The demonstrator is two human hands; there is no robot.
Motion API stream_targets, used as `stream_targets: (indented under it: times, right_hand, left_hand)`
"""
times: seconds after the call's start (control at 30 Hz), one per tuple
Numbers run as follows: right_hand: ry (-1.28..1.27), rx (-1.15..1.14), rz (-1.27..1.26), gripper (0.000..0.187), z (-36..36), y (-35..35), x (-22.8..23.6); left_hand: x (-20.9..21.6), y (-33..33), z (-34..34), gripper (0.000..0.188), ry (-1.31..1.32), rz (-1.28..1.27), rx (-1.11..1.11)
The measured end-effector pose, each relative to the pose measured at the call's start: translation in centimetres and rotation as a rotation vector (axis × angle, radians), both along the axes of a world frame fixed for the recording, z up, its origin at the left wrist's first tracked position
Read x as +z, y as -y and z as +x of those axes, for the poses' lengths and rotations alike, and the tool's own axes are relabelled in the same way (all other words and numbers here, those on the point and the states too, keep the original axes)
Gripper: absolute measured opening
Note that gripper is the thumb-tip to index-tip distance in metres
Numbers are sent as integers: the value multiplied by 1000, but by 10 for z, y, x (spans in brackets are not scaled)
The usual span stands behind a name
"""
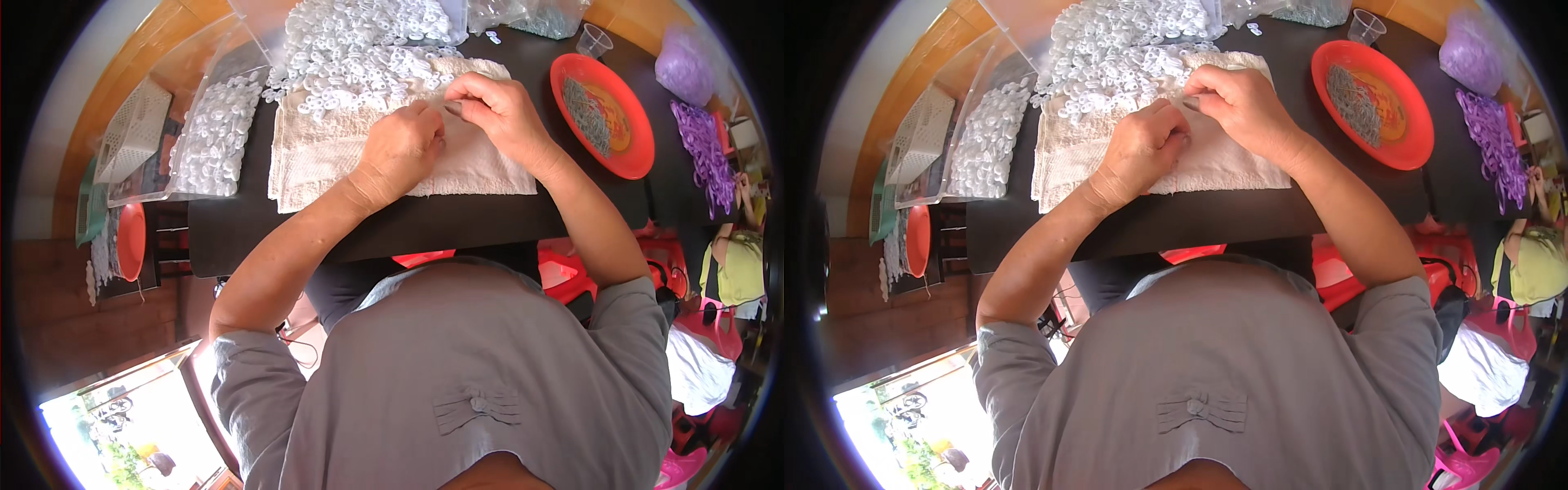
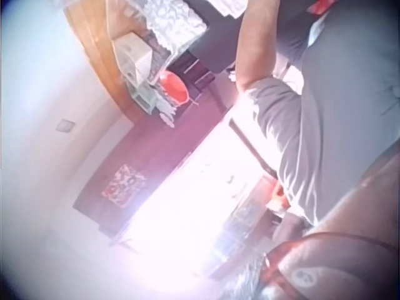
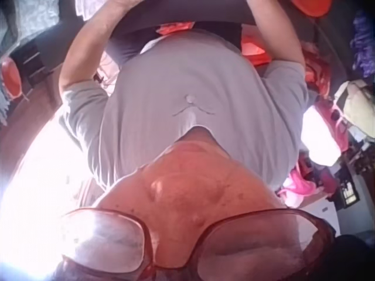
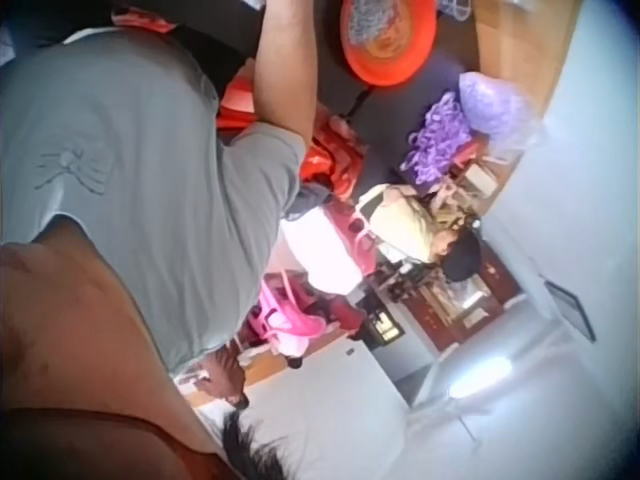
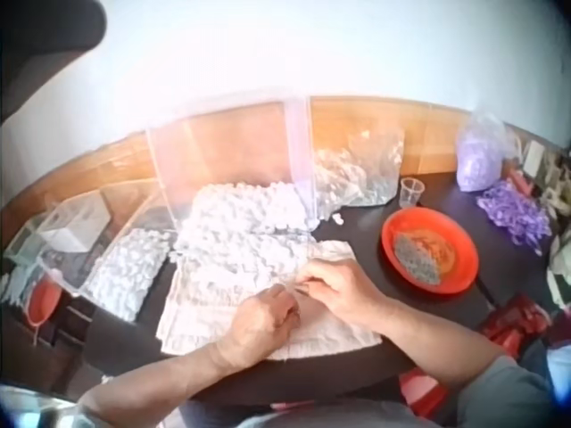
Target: Sorting and inspecting small white plastic components on a towel-covered table in a manufacturing setting.
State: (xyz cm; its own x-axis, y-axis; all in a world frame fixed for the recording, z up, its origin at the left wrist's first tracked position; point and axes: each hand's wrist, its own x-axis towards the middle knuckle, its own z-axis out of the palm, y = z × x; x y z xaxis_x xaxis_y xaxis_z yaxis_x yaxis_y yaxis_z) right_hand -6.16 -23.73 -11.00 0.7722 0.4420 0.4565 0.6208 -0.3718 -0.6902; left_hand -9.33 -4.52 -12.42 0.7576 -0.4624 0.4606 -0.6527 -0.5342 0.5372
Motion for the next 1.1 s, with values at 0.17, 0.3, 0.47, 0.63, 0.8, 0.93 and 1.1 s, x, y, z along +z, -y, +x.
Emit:
stream_targets:
  times: [0.17, 0.3, 0.47, 0.63, 0.8, 0.93, 1.1]
  right_hand:
    - [-42, -13, 26, 5, -3, -1, 2]
    - [-69, 30, 85, 6, -1, -3, 13]
    - [-191, 22, 59, 10, 4, -19, 34]
    - [-184, -17, 30, 11, 5, -32, 37]
    - [-70, -71, 83, 8, 4, -39, 25]
    - [46, -91, 54, 6, 5, -43, 17]
    - [214, -89, 45, 4, 4, -45, 13]
  left_hand:
    - [-4, -4, 12, 6, 33, 33, 75]
    - [33, -23, 27, 6, -787, -512, 154]
    - [46, -30, 31, 9, -825, -926, 83]
    - [42, -27, 23, 11, -810, -1057, 76]
    - [32, -25, 19, 10, -850, -1103, 82]
    - [31, -24, 16, 11, -872, -1077, 94]
    - [30, -24, 14, 12, -871, -1036, 111]
